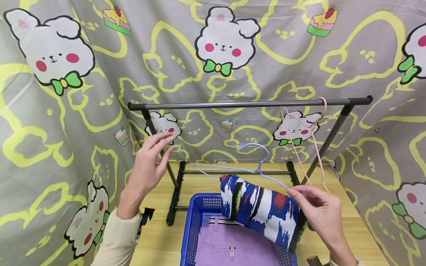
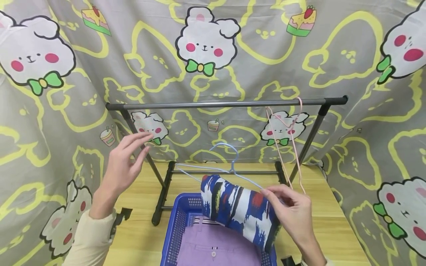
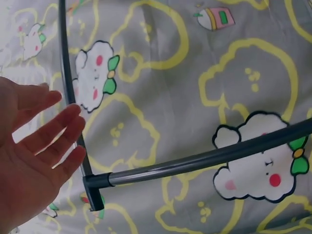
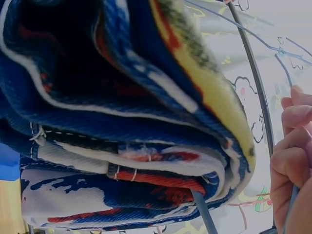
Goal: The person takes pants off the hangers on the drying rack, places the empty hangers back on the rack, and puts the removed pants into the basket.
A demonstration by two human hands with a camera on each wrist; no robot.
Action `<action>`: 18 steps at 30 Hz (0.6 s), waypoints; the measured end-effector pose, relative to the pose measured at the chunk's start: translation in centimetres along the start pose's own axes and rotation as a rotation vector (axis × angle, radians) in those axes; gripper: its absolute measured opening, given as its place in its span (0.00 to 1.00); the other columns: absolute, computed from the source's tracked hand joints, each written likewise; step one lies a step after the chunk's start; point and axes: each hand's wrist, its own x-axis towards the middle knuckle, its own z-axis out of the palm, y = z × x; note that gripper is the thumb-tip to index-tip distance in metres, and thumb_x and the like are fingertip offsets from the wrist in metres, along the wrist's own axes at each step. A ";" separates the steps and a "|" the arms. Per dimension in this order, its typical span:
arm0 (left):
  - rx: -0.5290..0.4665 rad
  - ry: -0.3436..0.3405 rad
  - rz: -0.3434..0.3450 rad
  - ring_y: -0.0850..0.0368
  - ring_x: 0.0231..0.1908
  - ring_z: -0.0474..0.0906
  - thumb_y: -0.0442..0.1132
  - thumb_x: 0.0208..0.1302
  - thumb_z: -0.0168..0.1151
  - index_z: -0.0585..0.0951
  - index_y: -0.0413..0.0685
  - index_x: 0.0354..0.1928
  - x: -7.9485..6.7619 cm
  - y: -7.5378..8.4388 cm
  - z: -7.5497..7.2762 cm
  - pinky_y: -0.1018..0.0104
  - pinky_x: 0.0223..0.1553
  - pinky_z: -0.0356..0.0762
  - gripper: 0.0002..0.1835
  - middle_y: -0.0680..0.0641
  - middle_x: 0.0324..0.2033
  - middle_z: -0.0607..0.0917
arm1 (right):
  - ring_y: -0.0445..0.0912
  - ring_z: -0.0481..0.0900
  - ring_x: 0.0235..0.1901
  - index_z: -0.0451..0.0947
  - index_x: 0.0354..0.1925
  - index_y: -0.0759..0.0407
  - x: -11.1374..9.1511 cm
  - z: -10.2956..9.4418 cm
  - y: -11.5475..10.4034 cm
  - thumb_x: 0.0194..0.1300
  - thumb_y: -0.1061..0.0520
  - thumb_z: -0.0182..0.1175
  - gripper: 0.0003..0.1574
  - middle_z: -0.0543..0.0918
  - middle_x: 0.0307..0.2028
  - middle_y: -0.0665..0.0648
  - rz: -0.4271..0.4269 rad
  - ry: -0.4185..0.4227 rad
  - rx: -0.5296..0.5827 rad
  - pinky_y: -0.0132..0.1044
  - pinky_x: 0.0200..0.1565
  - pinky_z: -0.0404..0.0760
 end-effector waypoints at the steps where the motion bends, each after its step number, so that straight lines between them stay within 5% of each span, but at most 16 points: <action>1: -0.020 0.002 -0.010 0.51 0.54 0.72 0.31 0.63 0.60 0.78 0.46 0.57 -0.6 0.3 0.0 0.61 0.54 0.69 0.20 0.47 0.54 0.78 | 0.35 0.60 0.10 0.83 0.30 0.64 0.1 0.0 -0.3 0.47 0.78 0.66 0.13 0.80 0.18 0.59 -0.018 0.003 0.005 0.28 0.10 0.55; 5: -0.136 -0.006 -0.032 0.54 0.49 0.77 0.30 0.62 0.61 0.80 0.47 0.54 -2.8 1.9 0.2 0.67 0.52 0.72 0.18 0.49 0.49 0.82 | 0.34 0.61 0.10 0.83 0.28 0.65 0.2 -0.1 -0.8 0.45 0.79 0.66 0.14 0.80 0.17 0.59 -0.068 0.004 0.016 0.27 0.10 0.56; 9: -0.252 -0.137 -0.027 0.59 0.44 0.79 0.31 0.63 0.59 0.81 0.48 0.52 -4.9 3.4 1.0 0.69 0.50 0.74 0.16 0.52 0.46 0.83 | 0.33 0.61 0.10 0.83 0.28 0.64 0.0 -0.3 -0.6 0.44 0.80 0.66 0.15 0.79 0.16 0.57 -0.087 0.001 0.017 0.26 0.10 0.56; 18: -0.324 -0.332 -0.063 0.56 0.58 0.71 0.40 0.66 0.59 0.75 0.51 0.61 -9.3 6.8 5.8 0.62 0.58 0.69 0.21 0.51 0.58 0.75 | 0.33 0.61 0.11 0.83 0.28 0.62 -0.3 0.0 -0.8 0.42 0.80 0.67 0.17 0.78 0.16 0.55 -0.106 -0.036 0.029 0.25 0.11 0.56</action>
